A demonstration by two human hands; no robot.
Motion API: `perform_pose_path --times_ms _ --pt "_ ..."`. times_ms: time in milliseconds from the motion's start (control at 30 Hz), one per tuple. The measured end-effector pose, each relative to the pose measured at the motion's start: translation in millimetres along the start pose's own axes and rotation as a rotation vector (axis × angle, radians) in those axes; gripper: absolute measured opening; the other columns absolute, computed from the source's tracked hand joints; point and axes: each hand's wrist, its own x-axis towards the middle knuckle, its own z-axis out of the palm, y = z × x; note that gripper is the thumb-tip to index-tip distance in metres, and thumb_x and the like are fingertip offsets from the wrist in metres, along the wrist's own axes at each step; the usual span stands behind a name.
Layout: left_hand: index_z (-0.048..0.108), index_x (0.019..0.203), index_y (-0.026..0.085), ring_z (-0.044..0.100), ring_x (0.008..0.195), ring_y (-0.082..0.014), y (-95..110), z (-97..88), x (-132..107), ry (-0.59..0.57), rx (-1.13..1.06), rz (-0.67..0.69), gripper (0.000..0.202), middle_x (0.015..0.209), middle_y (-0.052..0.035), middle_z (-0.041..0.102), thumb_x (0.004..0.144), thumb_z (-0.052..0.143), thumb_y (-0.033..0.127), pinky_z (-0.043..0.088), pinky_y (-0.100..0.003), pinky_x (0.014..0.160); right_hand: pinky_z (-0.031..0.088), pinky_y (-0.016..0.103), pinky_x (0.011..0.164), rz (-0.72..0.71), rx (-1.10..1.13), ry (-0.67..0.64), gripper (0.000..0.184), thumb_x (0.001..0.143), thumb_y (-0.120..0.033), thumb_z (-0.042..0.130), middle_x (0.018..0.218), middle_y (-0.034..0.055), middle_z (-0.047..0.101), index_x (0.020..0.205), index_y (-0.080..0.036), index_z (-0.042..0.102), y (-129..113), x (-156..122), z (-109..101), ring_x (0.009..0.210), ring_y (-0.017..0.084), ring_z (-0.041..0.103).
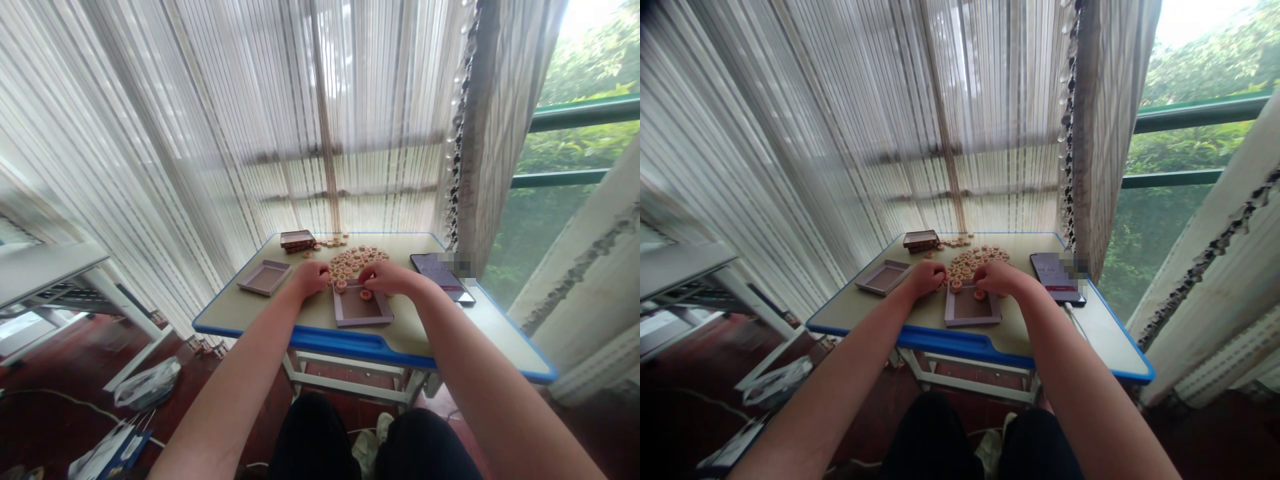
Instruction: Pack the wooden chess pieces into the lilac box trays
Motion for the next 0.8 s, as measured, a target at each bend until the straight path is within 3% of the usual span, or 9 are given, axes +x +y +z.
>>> perform_pose_path --times_ms 100,267,400,533,667,800 --pt "0.07 0.073 0.016 0.056 0.066 -0.0134 -1.7 2.0 0.2 0.014 0.004 -0.003 0.024 0.072 -0.0039 0.068 0.073 0.048 0.024 0.039 -0.023 0.064 0.042 0.024 0.06 -0.026 0.013 -0.082 0.032 0.062 -0.033 0.066 0.084 0.0011 0.069 0.092 -0.024 0.07 3.3 -1.4 0.1 0.072 0.017 0.06" --pt "0.07 0.073 0.015 0.053 0.06 -0.0121 0.5 0.9 -1.5 0.015 -0.016 0.029 0.024 0.066 -0.0028 0.066 0.073 0.05 0.027 0.036 -0.023 0.059 0.042 0.024 0.062 -0.115 -0.058 -0.097 0.029 0.063 -0.032 0.065 0.086 0.0015 0.069 0.091 -0.024 0.07 2.6 -3.1 1.5 0.074 0.017 0.06" --pt "0.07 0.071 0.015 0.052 0.059 -0.0119 1.3 0.3 -1.6 0.024 -0.011 0.03 0.023 0.063 -0.0027 0.065 0.072 0.049 0.025 0.035 -0.023 0.058 0.042 0.025 0.06 -0.043 -0.074 -0.099 0.028 0.063 -0.041 0.067 0.08 0.0016 0.069 0.083 -0.023 0.07 -0.1 -2.0 1.6 0.071 0.018 0.06" --pt "0.07 0.071 0.015 0.053 0.061 -0.0124 -0.9 2.0 -0.7 0.035 -0.005 0.046 0.023 0.066 -0.0032 0.066 0.072 0.048 0.024 0.036 -0.023 0.06 0.041 0.026 0.058 0.005 -0.109 -0.047 0.042 0.058 -0.055 0.068 0.08 0.0036 0.069 0.083 -0.022 0.07 -4.1 -3.5 -1.4 0.073 0.02 0.06" --pt "0.069 0.07 0.015 0.053 0.061 -0.0127 -2.0 2.8 -0.9 0.037 0.004 0.05 0.024 0.065 -0.0036 0.066 0.072 0.048 0.026 0.035 -0.023 0.058 0.041 0.023 0.06 -0.079 -0.012 -0.088 0.037 0.061 -0.042 0.069 0.087 0.0017 0.069 0.093 -0.023 0.068 -5.9 -8.5 -3.7 0.074 0.017 0.06" --pt "0.069 0.071 0.015 0.053 0.06 -0.0124 -2.9 4.3 -0.9 0.032 0.0 0.057 0.023 0.066 -0.0036 0.066 0.071 0.049 0.026 0.035 -0.023 0.058 0.039 0.023 0.057 -0.064 -0.028 -0.149 0.029 0.064 -0.041 0.067 0.08 0.0008 0.069 0.085 -0.022 0.07 -5.4 -9.1 -1.8 0.07 0.016 0.06"
